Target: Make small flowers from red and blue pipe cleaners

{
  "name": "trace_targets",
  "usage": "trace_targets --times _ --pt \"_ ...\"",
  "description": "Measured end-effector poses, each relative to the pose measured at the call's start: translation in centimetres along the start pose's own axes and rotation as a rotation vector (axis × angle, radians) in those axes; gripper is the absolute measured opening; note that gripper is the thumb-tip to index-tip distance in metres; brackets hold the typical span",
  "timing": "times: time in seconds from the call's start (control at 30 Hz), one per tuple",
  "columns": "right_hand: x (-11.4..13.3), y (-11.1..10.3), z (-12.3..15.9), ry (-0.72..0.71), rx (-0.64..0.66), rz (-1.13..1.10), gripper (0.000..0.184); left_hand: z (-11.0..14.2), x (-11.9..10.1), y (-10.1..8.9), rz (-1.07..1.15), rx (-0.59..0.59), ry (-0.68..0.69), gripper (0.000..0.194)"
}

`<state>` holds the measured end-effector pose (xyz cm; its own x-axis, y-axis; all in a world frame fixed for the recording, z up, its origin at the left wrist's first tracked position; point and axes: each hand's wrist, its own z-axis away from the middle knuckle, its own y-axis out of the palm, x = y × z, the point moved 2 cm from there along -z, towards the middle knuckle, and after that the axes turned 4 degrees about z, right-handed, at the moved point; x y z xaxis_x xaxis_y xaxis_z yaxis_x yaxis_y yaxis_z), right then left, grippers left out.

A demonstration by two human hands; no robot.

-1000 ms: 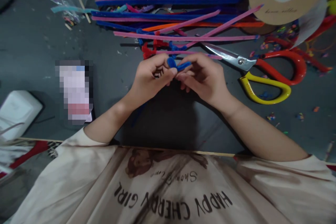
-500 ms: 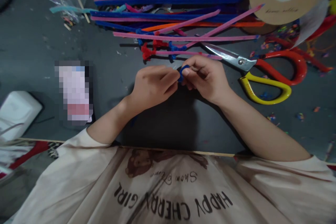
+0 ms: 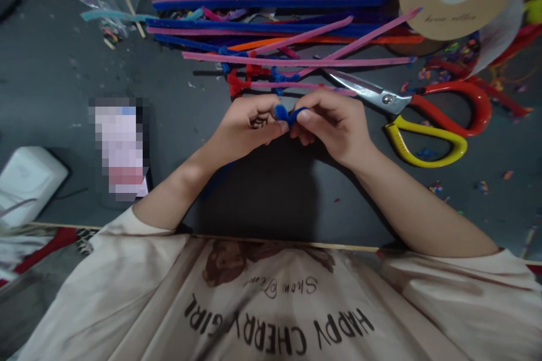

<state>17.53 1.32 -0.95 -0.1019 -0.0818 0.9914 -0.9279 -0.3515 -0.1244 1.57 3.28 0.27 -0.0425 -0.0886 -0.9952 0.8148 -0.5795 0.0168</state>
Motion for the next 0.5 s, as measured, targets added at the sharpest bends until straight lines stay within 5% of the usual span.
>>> trace_targets --times 0.5 --pt "-0.48 -0.24 -0.54 0.013 -0.001 -0.006 0.029 0.32 0.69 0.18 -0.069 -0.132 0.19 0.03"
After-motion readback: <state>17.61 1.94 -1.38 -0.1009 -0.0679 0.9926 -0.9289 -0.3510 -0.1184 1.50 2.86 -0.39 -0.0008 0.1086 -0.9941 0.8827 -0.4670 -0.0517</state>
